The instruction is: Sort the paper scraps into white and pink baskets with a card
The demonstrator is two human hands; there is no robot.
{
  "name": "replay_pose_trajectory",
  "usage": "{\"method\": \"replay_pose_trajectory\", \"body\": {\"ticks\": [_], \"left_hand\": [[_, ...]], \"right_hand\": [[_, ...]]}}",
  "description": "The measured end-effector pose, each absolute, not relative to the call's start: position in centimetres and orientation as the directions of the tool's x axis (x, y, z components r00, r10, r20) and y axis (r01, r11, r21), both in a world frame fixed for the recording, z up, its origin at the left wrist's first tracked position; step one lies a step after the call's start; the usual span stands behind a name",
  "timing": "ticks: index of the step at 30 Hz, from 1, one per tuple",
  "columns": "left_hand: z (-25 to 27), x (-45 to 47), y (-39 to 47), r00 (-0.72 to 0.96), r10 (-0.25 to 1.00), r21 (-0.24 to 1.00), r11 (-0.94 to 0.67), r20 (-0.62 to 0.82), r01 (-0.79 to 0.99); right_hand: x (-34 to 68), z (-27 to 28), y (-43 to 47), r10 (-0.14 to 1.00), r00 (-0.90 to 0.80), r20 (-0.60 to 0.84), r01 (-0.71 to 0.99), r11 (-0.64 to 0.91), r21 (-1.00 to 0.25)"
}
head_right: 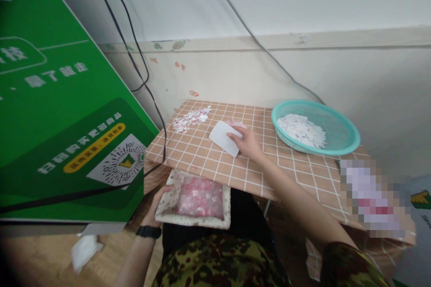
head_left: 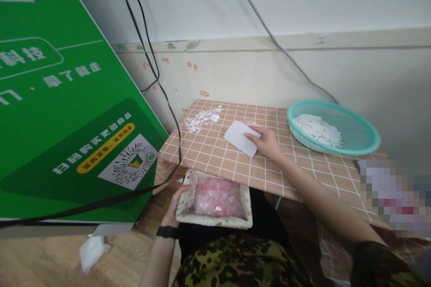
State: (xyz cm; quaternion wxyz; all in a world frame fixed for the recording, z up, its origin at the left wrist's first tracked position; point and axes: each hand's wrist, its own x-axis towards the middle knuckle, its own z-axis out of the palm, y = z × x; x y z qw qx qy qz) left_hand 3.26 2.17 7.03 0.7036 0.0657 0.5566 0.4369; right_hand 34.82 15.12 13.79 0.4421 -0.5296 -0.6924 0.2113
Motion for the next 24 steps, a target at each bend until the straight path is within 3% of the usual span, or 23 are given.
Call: {"method": "replay_pose_trajectory", "body": {"ticks": [5,10,12,14,16,19,21,24], "left_hand": [[7.6,3.2,1.8,0.045,0.751,0.610,0.568,-0.658,-0.552],[7.8,3.1,1.7,0.059,0.756,0.616,0.573,-0.652,-0.541],[8.1,3.1,1.9,0.041,0.753,0.624,0.573,-0.657,-0.531],[8.3,3.0,2.1,-0.008,0.763,0.657,0.551,-0.646,-0.514],[8.2,2.7,2.4,-0.069,0.768,0.694,0.532,-0.636,-0.485],[7.2,1.9,3.0,-0.080,0.762,0.713,0.555,-0.642,-0.428],[6.2,1.4,3.4,0.001,0.749,0.692,0.612,-0.663,-0.383],[5.0,1.2,3.9,0.066,0.754,0.696,0.633,-0.654,-0.339]], "right_hand": [[33.4,13.2,15.1,0.919,-0.178,0.351,0.481,0.393,-0.784],[32.2,14.0,12.7,0.821,-0.554,0.136,0.263,0.328,-0.907],[32.6,14.4,12.5,0.800,-0.595,0.081,0.229,0.265,-0.937],[33.8,14.7,13.3,0.863,-0.495,0.100,0.227,0.240,-0.944],[35.7,14.9,14.6,0.940,-0.290,0.181,0.263,0.260,-0.929],[38.7,14.8,16.6,0.929,0.069,0.364,0.421,0.304,-0.855],[40.2,14.5,17.4,0.883,0.149,0.446,0.538,0.306,-0.786],[40.6,13.9,17.7,0.871,0.122,0.476,0.641,0.297,-0.707]]}}
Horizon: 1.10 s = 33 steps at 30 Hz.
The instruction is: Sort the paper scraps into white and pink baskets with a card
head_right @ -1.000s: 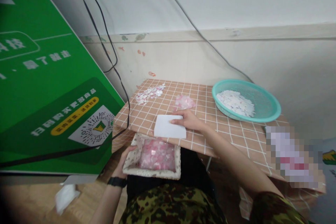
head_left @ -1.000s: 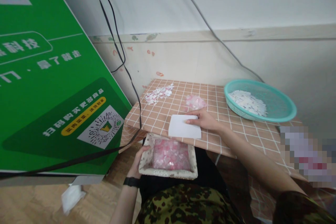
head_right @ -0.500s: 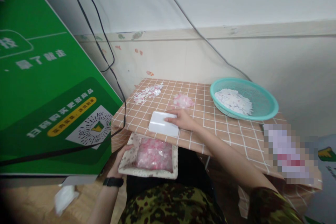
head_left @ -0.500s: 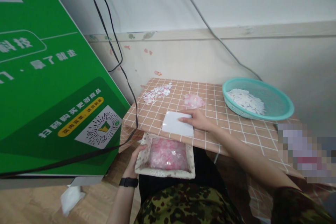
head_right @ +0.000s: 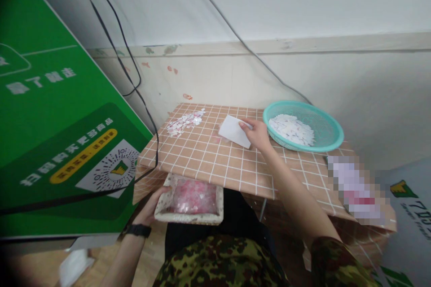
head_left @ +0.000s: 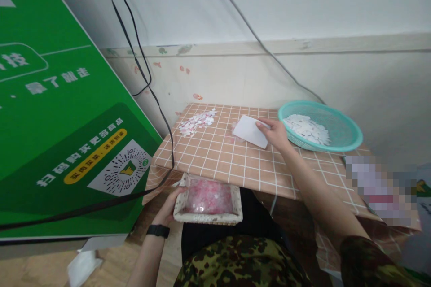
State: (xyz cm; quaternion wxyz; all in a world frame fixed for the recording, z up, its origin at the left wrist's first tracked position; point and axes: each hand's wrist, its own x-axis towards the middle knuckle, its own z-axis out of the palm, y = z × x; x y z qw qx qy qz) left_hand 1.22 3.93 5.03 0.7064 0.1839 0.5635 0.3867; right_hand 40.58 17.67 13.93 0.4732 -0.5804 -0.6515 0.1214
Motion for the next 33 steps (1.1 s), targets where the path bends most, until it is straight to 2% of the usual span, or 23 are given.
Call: {"method": "replay_pose_trajectory", "body": {"ticks": [4,8,12,14,18,21,27,31,33], "left_hand": [[5.0,2.0,3.7,0.029,0.775,0.741,0.614,-0.632,-0.273],[5.5,2.2,2.1,0.039,0.900,0.872,0.431,-0.434,-0.232],[5.5,1.3,-0.3,0.076,0.842,0.833,0.540,-0.535,-0.117],[5.4,1.1,-1.2,0.085,0.818,0.809,0.575,-0.569,-0.120],[4.8,1.4,-2.2,0.015,0.841,0.826,0.534,-0.541,-0.180],[4.8,1.9,-2.4,0.060,0.828,0.805,0.557,-0.558,-0.202],[5.8,2.5,-2.8,0.120,0.826,0.805,0.564,-0.551,-0.183],[4.2,2.5,-3.1,0.062,0.834,0.812,0.548,-0.548,-0.200],[2.7,2.5,-3.1,-0.020,0.839,0.826,0.532,-0.544,-0.188]], "right_hand": [[39.2,13.7,17.1,0.881,0.057,0.469,0.710,0.294,-0.640],[38.1,13.9,16.6,0.889,0.041,0.455,0.725,0.287,-0.626],[37.5,14.0,16.6,0.877,0.050,0.479,0.723,0.299,-0.622],[37.7,14.1,16.7,0.879,0.026,0.475,0.715,0.316,-0.623],[39.1,14.3,16.9,0.864,0.067,0.499,0.713,0.309,-0.630],[40.1,14.3,17.0,0.853,0.112,0.510,0.744,0.268,-0.612],[39.9,14.1,16.7,0.874,0.013,0.486,0.704,0.338,-0.625],[39.8,14.1,16.8,0.883,0.067,0.465,0.680,0.300,-0.669],[40.0,14.1,16.8,0.890,0.049,0.454,0.673,0.306,-0.673]]}}
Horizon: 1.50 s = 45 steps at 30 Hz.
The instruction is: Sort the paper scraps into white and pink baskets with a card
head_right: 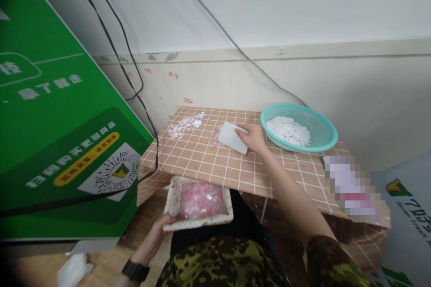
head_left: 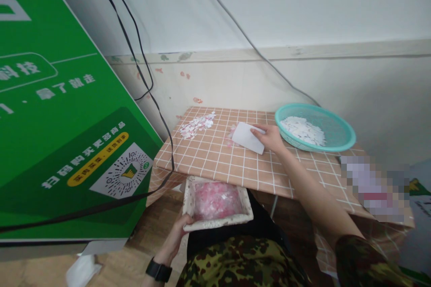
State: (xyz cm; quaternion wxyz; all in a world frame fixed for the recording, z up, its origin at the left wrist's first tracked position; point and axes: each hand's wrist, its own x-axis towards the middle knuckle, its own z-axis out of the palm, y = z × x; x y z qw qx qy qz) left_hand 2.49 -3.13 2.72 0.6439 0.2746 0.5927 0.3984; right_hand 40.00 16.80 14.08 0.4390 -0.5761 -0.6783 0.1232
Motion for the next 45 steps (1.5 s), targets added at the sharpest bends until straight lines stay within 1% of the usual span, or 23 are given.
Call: {"method": "replay_pose_trajectory", "body": {"ticks": [2,4,8,11,13,14,17,19,24,29,30,33,35,40,42,45], "left_hand": [[1.6,2.5,-3.1,-0.057,0.848,0.838,0.506,-0.526,-0.206],[1.1,2.7,-3.1,-0.081,0.846,0.834,0.495,-0.526,-0.245],[1.6,3.2,-2.7,-0.110,0.835,0.818,0.488,-0.539,-0.303],[2.1,3.4,-2.3,-0.106,0.821,0.792,0.494,-0.561,-0.359],[2.2,3.5,-1.9,-0.102,0.804,0.767,0.508,-0.585,-0.392],[2.2,3.6,-1.7,-0.097,0.797,0.755,0.515,-0.596,-0.406],[2.0,3.9,-1.0,-0.088,0.788,0.730,0.515,-0.610,-0.449],[1.7,4.1,-0.3,-0.087,0.796,0.731,0.500,-0.599,-0.464],[1.1,4.1,1.5,-0.042,0.794,0.715,0.522,-0.607,-0.466],[0.7,3.5,2.3,-0.021,0.794,0.711,0.532,-0.607,-0.460],[0.6,3.4,2.4,-0.018,0.796,0.713,0.532,-0.605,-0.458],[0.4,3.1,2.9,-0.003,0.803,0.718,0.531,-0.595,-0.450],[0.3,2.9,3.2,0.004,0.808,0.722,0.528,-0.589,-0.446],[-0.3,2.7,3.3,0.012,0.811,0.728,0.532,-0.585,-0.432],[-0.5,2.7,3.0,0.006,0.812,0.733,0.529,-0.583,-0.427],[-0.6,2.7,2.6,0.002,0.815,0.739,0.526,-0.579,-0.421]], "right_hand": [[40.4,14.1,16.9,0.901,0.019,0.434,0.658,0.316,-0.683],[41.0,14.2,17.1,0.905,0.022,0.426,0.648,0.312,-0.695],[41.7,14.3,17.2,0.914,0.032,0.404,0.651,0.288,-0.703],[41.5,14.6,17.0,0.950,-0.104,0.295,0.581,0.299,-0.757],[41.4,14.8,16.9,0.952,-0.185,0.244,0.537,0.306,-0.786],[41.4,14.9,16.9,0.952,-0.192,0.238,0.525,0.305,-0.795],[41.2,14.9,16.8,0.956,-0.126,0.265,0.526,0.291,-0.799],[40.9,14.9,16.7,0.956,-0.125,0.265,0.541,0.289,-0.790],[39.8,14.8,16.2,0.939,-0.290,0.187,0.507,0.317,-0.801],[39.5,14.8,16.1,0.958,-0.189,0.215,0.524,0.283,-0.803],[39.3,14.9,16.0,0.957,-0.196,0.216,0.527,0.288,-0.800],[38.6,14.9,15.7,0.937,-0.296,0.186,0.502,0.318,-0.804],[38.3,14.9,15.7,0.930,-0.317,0.186,0.490,0.328,-0.808],[38.1,14.2,16.4,0.948,-0.131,0.289,0.501,0.315,-0.806],[37.7,13.9,16.5,0.943,-0.127,0.308,0.499,0.329,-0.802],[37.2,13.9,16.5,0.939,-0.180,0.292,0.497,0.343,-0.797]]}}
